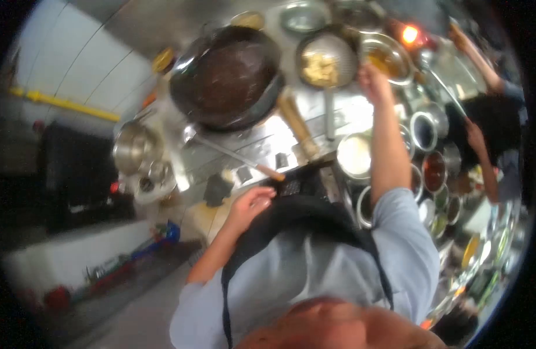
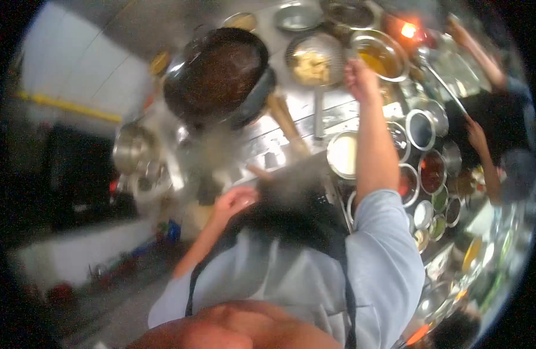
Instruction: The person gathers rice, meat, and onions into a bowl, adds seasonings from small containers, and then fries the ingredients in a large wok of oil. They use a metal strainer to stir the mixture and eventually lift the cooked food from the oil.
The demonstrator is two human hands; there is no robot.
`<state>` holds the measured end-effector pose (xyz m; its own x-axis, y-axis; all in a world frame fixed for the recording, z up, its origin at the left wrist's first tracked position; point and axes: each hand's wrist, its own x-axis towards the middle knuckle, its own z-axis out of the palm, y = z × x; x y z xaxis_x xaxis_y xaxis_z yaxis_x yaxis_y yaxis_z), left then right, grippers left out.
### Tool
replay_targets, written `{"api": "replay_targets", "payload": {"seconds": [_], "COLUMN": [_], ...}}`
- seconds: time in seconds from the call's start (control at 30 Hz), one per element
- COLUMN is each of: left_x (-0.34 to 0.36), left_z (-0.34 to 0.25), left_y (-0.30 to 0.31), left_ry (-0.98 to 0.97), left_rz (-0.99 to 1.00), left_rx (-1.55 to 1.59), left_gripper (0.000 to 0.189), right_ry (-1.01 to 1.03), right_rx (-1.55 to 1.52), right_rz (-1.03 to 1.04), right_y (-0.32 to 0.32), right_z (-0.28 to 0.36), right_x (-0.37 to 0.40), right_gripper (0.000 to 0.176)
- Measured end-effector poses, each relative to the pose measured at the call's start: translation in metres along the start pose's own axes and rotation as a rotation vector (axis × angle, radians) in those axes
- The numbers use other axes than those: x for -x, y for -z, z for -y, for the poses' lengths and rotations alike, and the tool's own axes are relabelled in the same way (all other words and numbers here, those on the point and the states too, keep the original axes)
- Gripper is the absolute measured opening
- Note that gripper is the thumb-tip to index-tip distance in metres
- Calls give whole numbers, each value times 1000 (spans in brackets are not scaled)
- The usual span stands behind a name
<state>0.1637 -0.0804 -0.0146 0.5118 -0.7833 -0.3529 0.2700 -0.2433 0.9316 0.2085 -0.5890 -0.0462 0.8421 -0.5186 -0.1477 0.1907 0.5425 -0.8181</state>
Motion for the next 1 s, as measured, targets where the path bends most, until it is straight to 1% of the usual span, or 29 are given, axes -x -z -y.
{"api": "replay_targets", "payload": {"seconds": [0.03,0.07,0.1,0.13,0.17,0.2,0.27,0.33,0.4,0.43,0.47,0.5,0.53,0.6,0.63,0.67,0.7,0.73,0.77,0.8,0.83,0.87,0.9,0.93,1.0], "left_x": [3,6,7,9,8,7,12,14,18,19,20,20,20,21,21,23,26,27,27,27,27,28,29,29,26], "left_z": [6,10,10,9,8,9,11,19,21,20,18,17,19,26,24,17,14,14,14,14,12,11,10,10,13], "left_y": [0,2,4,7,9,10,14,23,31,34,37,40,43,48,50,50,51,51,50,49,47,45,44,45,47], "left_ry": [8,20,10,-3,-15,-19,-86,-69,-38,-36,-34,-33,-35,-75,-81,-70,-55,-52,-45,-41,-45,-23,-2,-5,5], "left_rz": [-37,-82,-40,-60,-81,-48,-93,-73,-62,-46,-31,-16,-4,-3,3,7,10,13,-5,-25,-26,-45,-63,-64,-76], "left_rx": [50,94,83,98,117,113,143,164,154,148,152,155,150,229,225,194,162,156,159,162,156,211,264,257,271], "left_gripper": [30,30,30,30,30,30,29,28,28,28,28,28,28,28,28,27,27,27,26,25,25,25,25,25,24], "right_ry": [-3,-11,11,29,-2,-38,-221,-245,-289,-252,-213,-397,-387,148,-267,-308,-236,-155,-87,-61,-12,24,19,24,-22], "right_rx": [63,115,66,19,6,-4,-87,181,197,234,274,141,140,521,-24,-57,-48,13,73,-2,-55,-71,-106,-111,-185], "right_rz": [-75,-146,-109,-67,81,230,-9,138,259,282,306,194,186,412,223,-10,-266,44,16,5,20,-29,-92,-89,-197], "right_y": [-15,-45,-53,-55,-49,-47,-86,-139,-151,-144,-135,-140,-144,-159,-170,-160,-161,-140,-131,-124,-113,-108,-110,-111,-109], "right_z": [13,16,8,-5,-21,-34,-51,-38,-53,-75,-98,-104,-105,-90,-72,-82,-81,-65,-55,-42,-37,-29,-16,-6,12], "right_x": [22,49,65,80,96,116,172,223,245,250,251,254,253,248,244,226,206,187,163,142,119,100,89,78,56], "right_gripper": [8,10,12,13,7,4,13,32,39,39,39,39,39,41,44,44,37,28,11,3,6,6,7,7,8]}}
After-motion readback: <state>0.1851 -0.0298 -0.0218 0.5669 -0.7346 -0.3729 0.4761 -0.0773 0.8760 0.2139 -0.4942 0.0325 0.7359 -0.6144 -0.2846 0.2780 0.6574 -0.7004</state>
